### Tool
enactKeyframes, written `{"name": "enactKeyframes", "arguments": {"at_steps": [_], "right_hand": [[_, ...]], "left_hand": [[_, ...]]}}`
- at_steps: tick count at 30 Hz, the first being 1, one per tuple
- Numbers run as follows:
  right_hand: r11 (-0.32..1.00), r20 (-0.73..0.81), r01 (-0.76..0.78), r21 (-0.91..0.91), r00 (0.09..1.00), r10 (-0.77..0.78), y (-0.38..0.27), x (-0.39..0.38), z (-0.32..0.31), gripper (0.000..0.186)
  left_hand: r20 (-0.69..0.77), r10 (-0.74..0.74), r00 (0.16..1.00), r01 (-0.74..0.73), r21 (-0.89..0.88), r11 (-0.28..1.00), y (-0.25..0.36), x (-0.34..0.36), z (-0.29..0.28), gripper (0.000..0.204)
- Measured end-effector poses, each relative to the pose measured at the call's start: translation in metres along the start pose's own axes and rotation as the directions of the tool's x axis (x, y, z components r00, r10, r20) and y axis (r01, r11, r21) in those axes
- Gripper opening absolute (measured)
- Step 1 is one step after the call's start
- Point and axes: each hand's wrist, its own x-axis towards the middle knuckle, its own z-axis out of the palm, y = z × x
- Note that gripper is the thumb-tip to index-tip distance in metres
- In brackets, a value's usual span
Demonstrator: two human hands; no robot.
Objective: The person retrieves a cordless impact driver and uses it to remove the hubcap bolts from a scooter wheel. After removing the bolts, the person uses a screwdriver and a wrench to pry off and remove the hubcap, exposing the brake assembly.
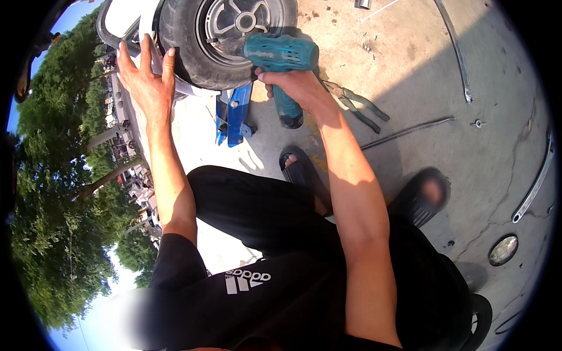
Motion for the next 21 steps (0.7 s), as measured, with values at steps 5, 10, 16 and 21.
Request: {"name": "enactKeyframes", "arguments": {"at_steps": [5,10,16,21], "right_hand": [[0.998,-0.024,0.029,0.054,0.999,-0.028,0.004,0.002,-0.001,0.027],[0.994,-0.036,0.029,0.101,0.999,-0.025,0.004,0.004,0.001,0.023],[0.995,0.009,0.005,0.096,1.0,-0.006,0.006,0.008,-0.005,0.029],[0.996,0.03,-0.002,0.09,1.0,-0.001,0.007,0.008,-0.007,0.03]], "left_hand": [[0.022,-0.013,1.0,0.015,-0.081,0.997,-0.003,-0.004,0.004,0.061],[0.084,-0.018,0.996,0.028,-0.12,0.992,-0.003,-0.005,0.008,0.055],[0.13,-0.005,0.992,0.014,-0.062,0.998,0.002,-0.008,0.01,0.046],[0.128,-0.013,0.992,0.022,-0.072,0.997,0.002,-0.007,0.011,0.046]]}}
